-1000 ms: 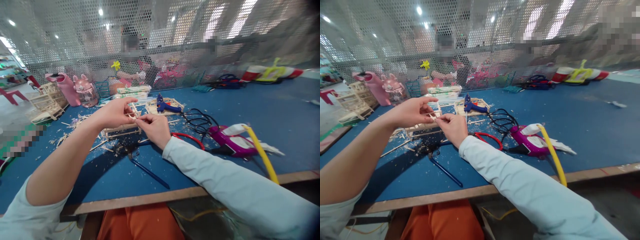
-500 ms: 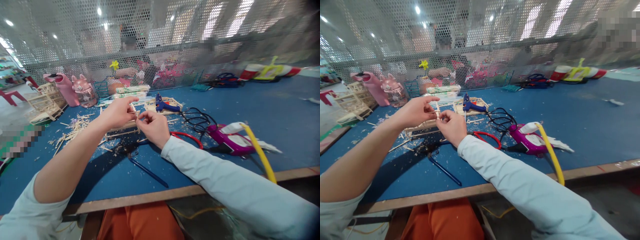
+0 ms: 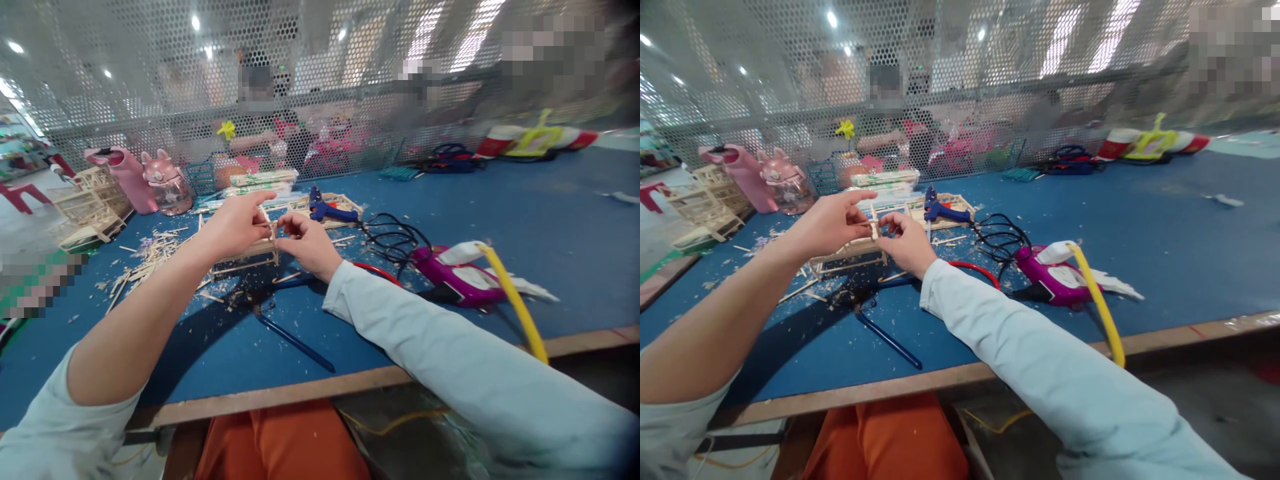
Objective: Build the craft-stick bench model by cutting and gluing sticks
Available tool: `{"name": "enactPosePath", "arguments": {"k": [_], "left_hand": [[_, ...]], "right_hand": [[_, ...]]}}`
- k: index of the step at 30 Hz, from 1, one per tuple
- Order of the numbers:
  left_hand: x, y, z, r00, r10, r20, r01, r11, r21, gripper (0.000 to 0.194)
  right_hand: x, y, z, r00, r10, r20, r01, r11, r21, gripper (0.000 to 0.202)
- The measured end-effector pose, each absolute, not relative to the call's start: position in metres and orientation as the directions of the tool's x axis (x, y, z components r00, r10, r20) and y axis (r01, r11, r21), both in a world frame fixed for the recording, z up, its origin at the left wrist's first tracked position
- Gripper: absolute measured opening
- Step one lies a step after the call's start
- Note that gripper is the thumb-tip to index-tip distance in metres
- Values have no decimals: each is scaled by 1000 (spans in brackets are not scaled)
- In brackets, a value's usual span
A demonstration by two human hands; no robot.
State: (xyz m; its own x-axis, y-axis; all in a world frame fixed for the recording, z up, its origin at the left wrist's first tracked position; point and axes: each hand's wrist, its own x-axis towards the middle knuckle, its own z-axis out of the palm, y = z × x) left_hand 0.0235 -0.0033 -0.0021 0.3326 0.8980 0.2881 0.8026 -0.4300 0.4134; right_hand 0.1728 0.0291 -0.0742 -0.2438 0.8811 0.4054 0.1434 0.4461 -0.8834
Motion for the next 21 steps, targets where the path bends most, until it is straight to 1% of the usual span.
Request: {"name": "enactPosePath", "arguments": {"k": [4, 6, 8, 11, 15, 18, 21], "left_hand": [[24, -5, -1, 318, 904, 287, 815, -415, 404, 62], [23, -5, -1, 311, 903, 297, 820, -413, 396, 62], [23, -6, -1, 307, 900, 309, 823, -414, 389, 63], [24, -6, 0, 301, 902, 310, 825, -409, 389, 64], [25, -8, 0, 293, 907, 301, 828, -398, 396, 65], [26, -9, 1, 290, 910, 296, 827, -394, 400, 64], [27, -11, 2, 286, 913, 292, 832, -387, 396, 63]], "right_hand": [[170, 30, -70, -258, 844, 470, 191, 521, -832, 23], [169, 31, -69, -285, 828, 484, 201, 545, -814, 19], [168, 33, -69, -316, 815, 485, 199, 557, -806, 19], [169, 38, -66, -388, 807, 446, 173, 539, -825, 22], [175, 44, -60, -511, 782, 357, 139, 485, -864, 17], [177, 46, -57, -521, 778, 351, 144, 486, -862, 18], [177, 46, -57, -511, 771, 379, 177, 526, -832, 21]]}}
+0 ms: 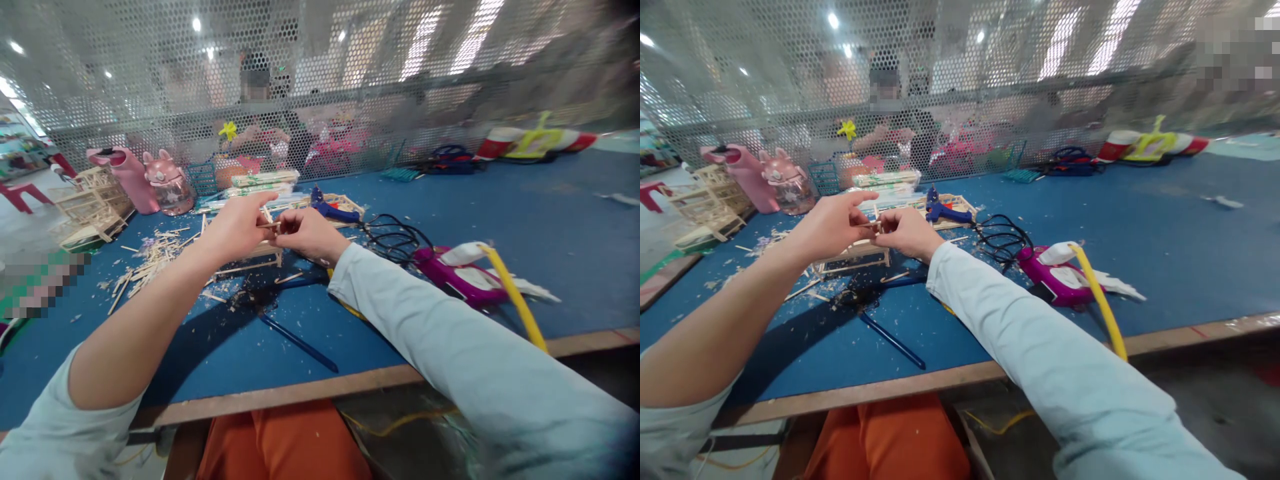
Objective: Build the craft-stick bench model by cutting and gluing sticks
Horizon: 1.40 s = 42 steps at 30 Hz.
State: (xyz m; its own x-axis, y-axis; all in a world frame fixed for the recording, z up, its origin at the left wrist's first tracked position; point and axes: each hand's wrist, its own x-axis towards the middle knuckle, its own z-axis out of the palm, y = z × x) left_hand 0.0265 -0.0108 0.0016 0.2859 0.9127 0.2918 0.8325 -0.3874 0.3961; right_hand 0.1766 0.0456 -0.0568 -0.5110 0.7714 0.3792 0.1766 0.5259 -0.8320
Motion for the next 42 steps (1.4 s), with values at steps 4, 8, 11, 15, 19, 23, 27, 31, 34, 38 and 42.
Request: {"name": "enactPosePath", "arguments": {"k": [4, 8, 11, 15, 19, 23, 27, 31, 34, 38, 42], "left_hand": [[26, -12, 1, 266, 917, 298, 853, -368, 370, 62], [24, -11, -1, 254, 917, 307, 857, -361, 368, 59], [24, -10, -1, 249, 918, 308, 851, -359, 384, 57], [24, -10, 0, 256, 921, 294, 846, -361, 392, 57], [22, -10, -1, 263, 922, 285, 843, -364, 397, 59], [18, -8, 1, 276, 921, 273, 825, -373, 425, 62], [18, -11, 4, 288, 921, 263, 779, -385, 496, 62], [20, -11, 3, 277, 916, 290, 768, -393, 506, 56], [19, -8, 0, 267, 919, 291, 755, -387, 529, 51], [18, -6, -2, 253, 927, 278, 740, -371, 562, 49], [18, -6, -2, 247, 930, 270, 745, -361, 561, 48]], "right_hand": [[176, 44, -58, -510, 752, 417, 192, 572, -798, 18], [175, 44, -62, -508, 735, 448, 204, 609, -767, 18], [174, 45, -65, -494, 733, 468, 202, 621, -758, 18], [173, 44, -66, -467, 736, 490, 242, 639, -730, 16], [174, 42, -63, -468, 729, 499, 278, 658, -700, 13], [174, 41, -61, -473, 734, 487, 282, 650, -705, 11], [173, 42, -61, -482, 727, 489, 245, 648, -721, 10], [172, 41, -62, -480, 733, 481, 229, 634, -738, 9], [173, 39, -63, -482, 738, 472, 219, 624, -750, 10], [178, 41, -61, -491, 758, 430, 178, 570, -802, 16], [188, 41, -56, -408, 774, 484, 94, 563, -821, 20]]}}
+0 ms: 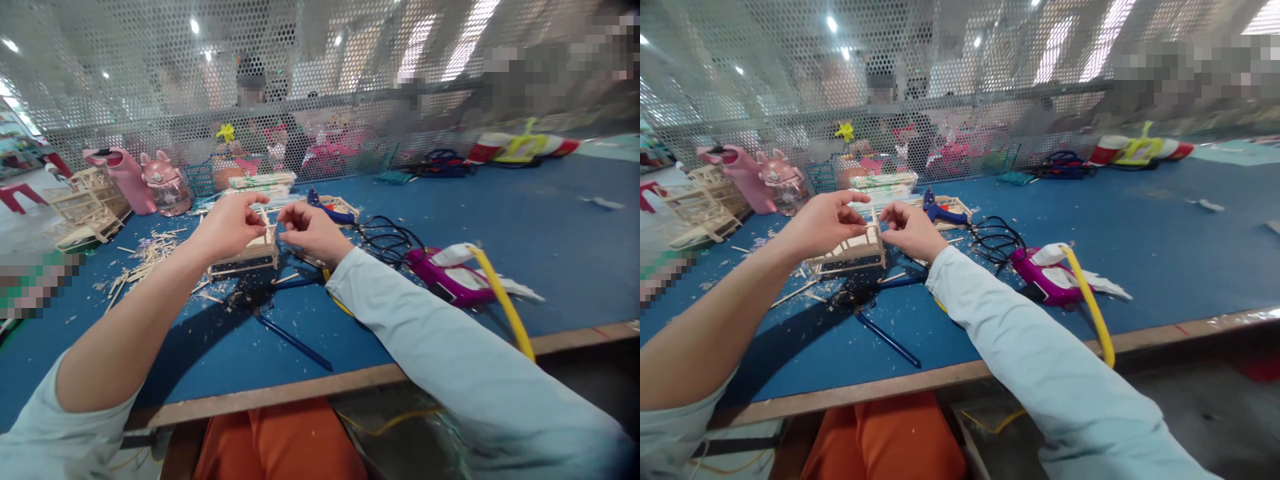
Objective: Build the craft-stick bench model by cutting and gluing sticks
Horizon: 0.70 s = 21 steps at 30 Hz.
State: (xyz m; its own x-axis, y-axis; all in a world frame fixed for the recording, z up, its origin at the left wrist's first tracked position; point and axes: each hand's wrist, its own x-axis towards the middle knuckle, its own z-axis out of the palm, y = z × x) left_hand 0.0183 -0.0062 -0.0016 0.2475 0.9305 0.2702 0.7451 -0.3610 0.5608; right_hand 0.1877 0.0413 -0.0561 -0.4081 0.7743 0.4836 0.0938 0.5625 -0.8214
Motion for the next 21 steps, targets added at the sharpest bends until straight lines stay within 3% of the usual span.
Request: {"name": "enactPosePath", "arguments": {"k": [2, 5, 7, 10, 14, 21], "left_hand": [[19, -7, -1, 242, 930, 277, 747, -361, 559, 48], [19, -8, -1, 243, 928, 282, 747, -365, 555, 47], [20, -8, 0, 247, 929, 277, 747, -364, 555, 46], [19, -8, 0, 254, 927, 277, 748, -370, 551, 45], [18, -8, -1, 260, 922, 287, 747, -380, 545, 45], [18, -8, 1, 281, 919, 275, 746, -390, 540, 54]], "right_hand": [[192, 37, -55, -345, 737, 581, 169, 658, -734, 12], [194, 27, -59, -365, 617, 697, 384, 782, -491, 10], [191, 21, -63, -412, 550, 727, 489, 806, -333, 14], [182, 15, -71, -423, 518, 743, 608, 771, -191, 23], [171, 13, -76, -379, 551, 744, 716, 684, -142, 28], [161, 8, -78, -272, 601, 751, 786, 589, -187, 23]]}}
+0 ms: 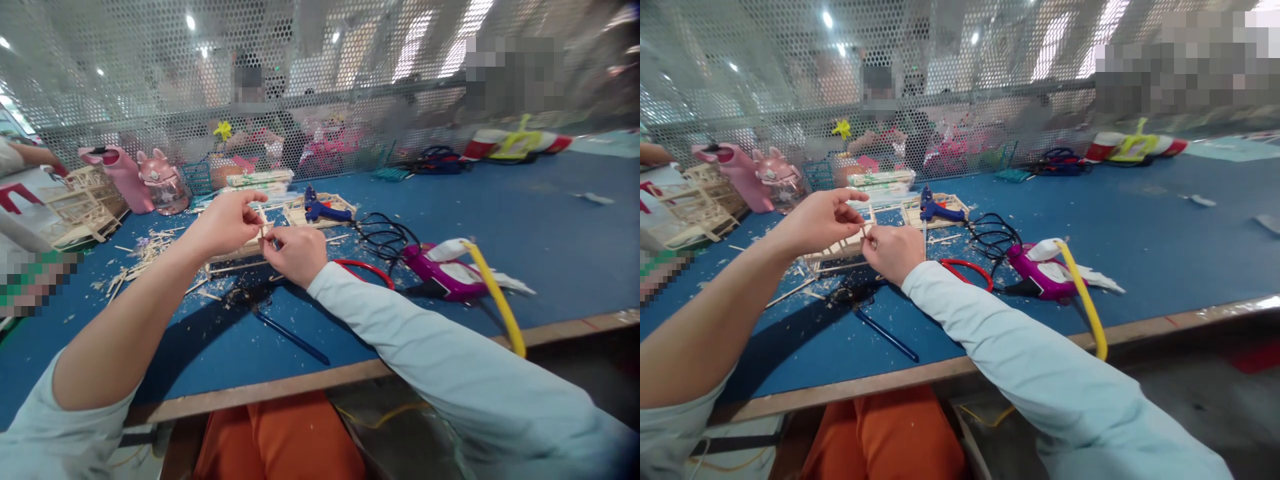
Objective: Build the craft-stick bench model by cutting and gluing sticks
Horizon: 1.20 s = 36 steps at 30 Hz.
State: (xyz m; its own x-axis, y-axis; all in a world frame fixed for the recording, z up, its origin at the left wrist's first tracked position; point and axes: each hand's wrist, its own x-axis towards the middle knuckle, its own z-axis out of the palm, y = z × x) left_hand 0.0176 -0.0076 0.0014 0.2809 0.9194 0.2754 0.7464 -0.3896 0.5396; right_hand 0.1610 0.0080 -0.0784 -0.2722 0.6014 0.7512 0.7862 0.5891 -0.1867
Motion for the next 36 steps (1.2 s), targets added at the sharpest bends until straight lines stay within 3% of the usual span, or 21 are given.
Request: {"name": "enactPosePath", "arguments": {"k": [10, 28, 32, 36], "left_hand": [[17, -5, -1, 286, 920, 269, 740, -390, 548, 57], [21, -7, -2, 255, 917, 307, 784, -382, 489, 50], [22, -8, -3, 245, 914, 324, 807, -377, 454, 47], [22, -8, -3, 245, 915, 320, 811, -374, 451, 46]], "right_hand": [[161, 8, -80, -203, 636, 745, 787, 558, -263, 24], [159, 9, -81, -203, 619, 759, 754, 593, -283, 24], [169, 11, -74, -164, 624, 764, 666, 641, -381, 19], [186, 19, -67, 15, 625, 781, 580, 631, -515, 15]]}}
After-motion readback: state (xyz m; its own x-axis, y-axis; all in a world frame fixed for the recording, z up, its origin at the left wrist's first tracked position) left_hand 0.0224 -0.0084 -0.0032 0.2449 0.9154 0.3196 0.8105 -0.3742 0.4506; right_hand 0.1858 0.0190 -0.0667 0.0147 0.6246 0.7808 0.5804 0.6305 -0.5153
